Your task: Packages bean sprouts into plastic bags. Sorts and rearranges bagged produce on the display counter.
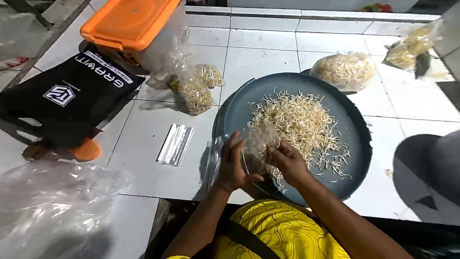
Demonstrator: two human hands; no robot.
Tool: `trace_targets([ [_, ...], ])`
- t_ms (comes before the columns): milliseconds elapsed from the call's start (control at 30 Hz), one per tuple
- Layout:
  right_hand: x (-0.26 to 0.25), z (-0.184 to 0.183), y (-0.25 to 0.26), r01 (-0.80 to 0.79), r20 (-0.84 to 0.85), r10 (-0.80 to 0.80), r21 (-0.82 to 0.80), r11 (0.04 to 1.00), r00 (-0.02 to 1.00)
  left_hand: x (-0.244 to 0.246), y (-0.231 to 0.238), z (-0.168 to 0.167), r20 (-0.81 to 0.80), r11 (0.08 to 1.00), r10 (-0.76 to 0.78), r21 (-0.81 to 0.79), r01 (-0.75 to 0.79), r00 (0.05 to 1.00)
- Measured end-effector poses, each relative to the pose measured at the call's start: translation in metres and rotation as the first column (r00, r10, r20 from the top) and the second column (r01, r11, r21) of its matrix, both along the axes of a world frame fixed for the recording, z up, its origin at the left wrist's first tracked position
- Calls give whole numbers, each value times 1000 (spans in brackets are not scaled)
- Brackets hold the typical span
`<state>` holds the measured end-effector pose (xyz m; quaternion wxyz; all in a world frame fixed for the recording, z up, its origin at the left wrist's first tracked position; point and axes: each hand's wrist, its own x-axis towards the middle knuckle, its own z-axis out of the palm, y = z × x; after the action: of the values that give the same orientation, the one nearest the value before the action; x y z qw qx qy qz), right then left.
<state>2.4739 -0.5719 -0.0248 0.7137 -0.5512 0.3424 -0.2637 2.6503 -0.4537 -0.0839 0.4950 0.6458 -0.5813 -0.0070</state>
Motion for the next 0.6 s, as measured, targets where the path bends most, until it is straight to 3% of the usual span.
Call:
trace_targets([
  [100, -9, -1, -5, 126, -35, -124, 69, 990, 992, 28, 18, -23, 134, 986, 63, 146, -83, 989],
  [200, -14, 2, -11, 253, -34, -251, 85, 964, 967, 42, 33, -22, 287, 913, 35, 379, -147, 957],
  [333, -27, 13, -19, 341, 38, -347, 112, 933, 937, 54, 52, -20, 261, 890, 83, 414, -189, 962],
  [433, -39, 20, -22, 312, 147, -328, 121, 942, 933, 74, 63, -17, 421, 812, 191, 439, -383, 887],
  [500, -46, 24, -19, 275, 190, -294, 124, 954, 937, 81, 65, 4, 414, 742, 380, 396, -540, 827],
  [567, -48, 26, -16, 233, 236, -261, 140, 962, 936, 80, 57, 25, 302, 783, 527, 190, -592, 794],
  [600, -49, 26, -13, 207, 251, -239, 148, 967, 938, 73, 52, 35, 238, 828, 521, 90, -553, 820],
])
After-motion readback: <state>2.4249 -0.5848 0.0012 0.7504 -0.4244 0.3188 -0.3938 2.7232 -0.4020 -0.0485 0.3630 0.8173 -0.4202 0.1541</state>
